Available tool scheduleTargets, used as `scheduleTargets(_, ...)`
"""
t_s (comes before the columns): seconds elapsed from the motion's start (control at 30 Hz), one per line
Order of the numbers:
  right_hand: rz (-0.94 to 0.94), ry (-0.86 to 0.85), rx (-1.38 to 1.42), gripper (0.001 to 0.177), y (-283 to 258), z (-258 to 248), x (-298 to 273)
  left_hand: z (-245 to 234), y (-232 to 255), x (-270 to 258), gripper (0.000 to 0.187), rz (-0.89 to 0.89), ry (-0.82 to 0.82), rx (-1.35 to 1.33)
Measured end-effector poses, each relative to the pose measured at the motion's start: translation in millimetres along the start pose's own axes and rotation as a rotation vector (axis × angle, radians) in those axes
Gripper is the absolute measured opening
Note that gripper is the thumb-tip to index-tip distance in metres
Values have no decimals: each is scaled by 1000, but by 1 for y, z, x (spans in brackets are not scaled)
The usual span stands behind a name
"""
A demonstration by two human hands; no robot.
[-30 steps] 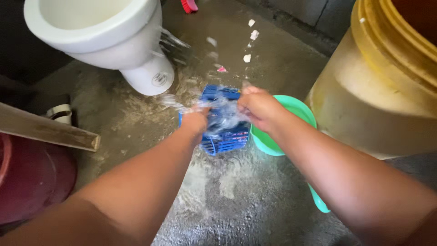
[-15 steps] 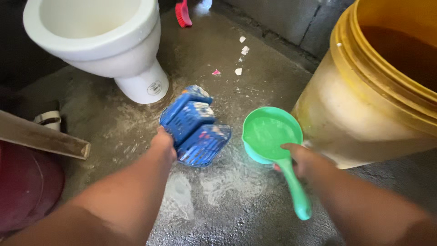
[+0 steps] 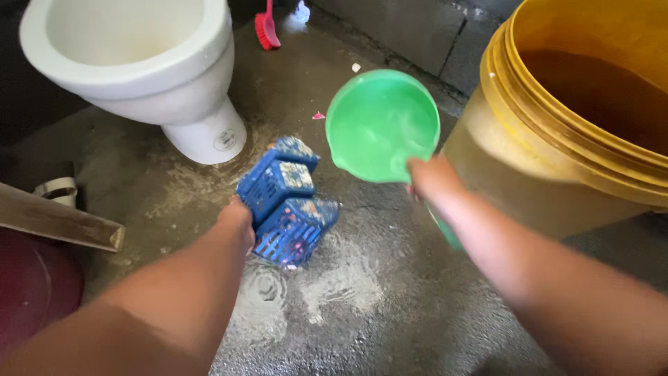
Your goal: The person removes toothbrushes and other items from a blue basket, rinses the basket with water from a green scoop, and scrubs it with a purple sponge. The person then places the cleaned basket on a small stool next to a toilet.
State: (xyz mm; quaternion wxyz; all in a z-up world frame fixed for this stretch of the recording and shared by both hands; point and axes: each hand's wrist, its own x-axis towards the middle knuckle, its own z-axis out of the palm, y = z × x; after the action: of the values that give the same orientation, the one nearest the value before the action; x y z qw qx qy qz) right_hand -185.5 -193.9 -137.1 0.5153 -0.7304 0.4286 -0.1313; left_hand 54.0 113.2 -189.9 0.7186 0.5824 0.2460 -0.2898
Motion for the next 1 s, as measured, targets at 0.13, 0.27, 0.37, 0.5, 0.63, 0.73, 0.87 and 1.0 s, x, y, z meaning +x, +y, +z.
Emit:
scheduleTargets(0.13,-113,-49,1,37,-57,-13,3,10,-2,-4,52,-27,-9,34)
scheduleTargets(0.27,-131,-82,110,29,-99,-14,8,27,-6,-2,54,-49,-24,77)
scheduleTargets(0.37,-148,-83,100,29,-115,-16,6,35,-9,3,56,-64,-23,107)
scheduleTargets(0.5,-183,-89,141,31,-125,-21,0,46,-18,11,58,-84,-18,160)
scheduleTargets(0.63,-189,-82,190,31,-131,-22,-1,54,-27,17,60,-86,-15,188)
scheduleTargets(0.73,-181,-84,249,34,-125,-20,-1,58,-27,20,62,-91,-16,192)
scheduleTargets(0.87,-132,-72,347,31,-100,-16,1,60,-38,22,64,-95,-17,181)
scheduleTargets(1.0,-7,-61,314,32,-59,-14,-1,51,-65,21,66,-107,4,135)
